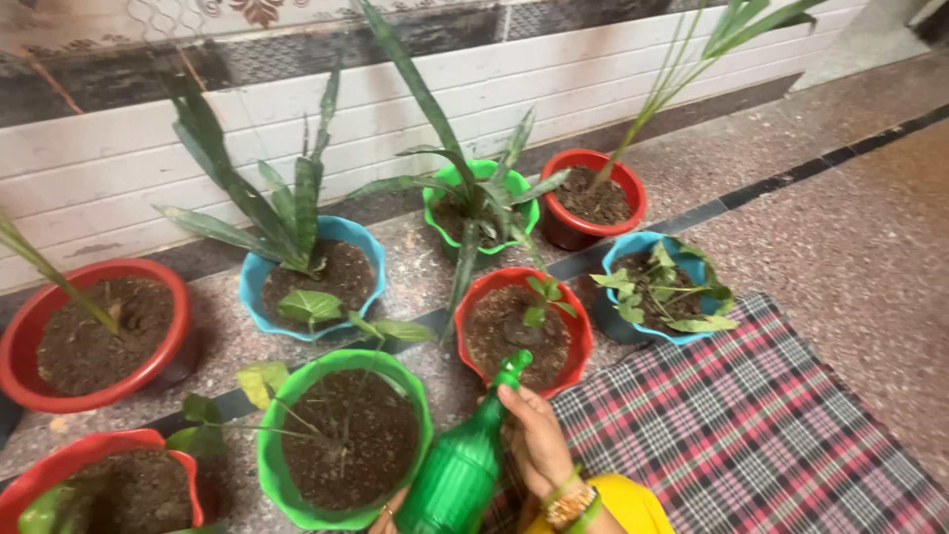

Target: The person uses a green spray bottle to mist water onto several potted plants arranged on a tiled floor. They systematically move from one pot to the next, spraying the leaves and soil of each plant.

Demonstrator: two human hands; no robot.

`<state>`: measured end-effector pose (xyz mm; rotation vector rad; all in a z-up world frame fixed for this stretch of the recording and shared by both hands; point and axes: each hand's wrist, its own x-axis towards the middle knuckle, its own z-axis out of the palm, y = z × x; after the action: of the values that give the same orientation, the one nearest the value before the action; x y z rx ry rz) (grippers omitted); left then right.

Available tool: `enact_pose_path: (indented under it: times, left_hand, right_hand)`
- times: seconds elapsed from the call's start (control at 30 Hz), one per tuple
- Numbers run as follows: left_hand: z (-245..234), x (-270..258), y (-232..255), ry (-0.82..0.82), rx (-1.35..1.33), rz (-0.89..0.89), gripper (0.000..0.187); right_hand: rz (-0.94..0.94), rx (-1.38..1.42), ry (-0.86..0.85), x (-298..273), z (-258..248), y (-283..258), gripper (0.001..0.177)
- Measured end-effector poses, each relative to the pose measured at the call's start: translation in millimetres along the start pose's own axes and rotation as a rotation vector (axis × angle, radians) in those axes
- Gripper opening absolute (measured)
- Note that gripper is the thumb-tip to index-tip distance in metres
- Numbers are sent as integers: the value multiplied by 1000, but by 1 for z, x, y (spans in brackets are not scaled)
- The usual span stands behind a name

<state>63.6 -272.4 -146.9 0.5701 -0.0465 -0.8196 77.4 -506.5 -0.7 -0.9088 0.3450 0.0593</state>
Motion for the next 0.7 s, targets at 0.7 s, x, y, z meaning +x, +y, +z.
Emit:
enact_pose_path:
  times: [0.7]
  left_hand:
    - [122, 75, 45, 400, -13, 328, 54]
  right_hand:
    - [-151, -12, -21, 151, 24, -52, 24]
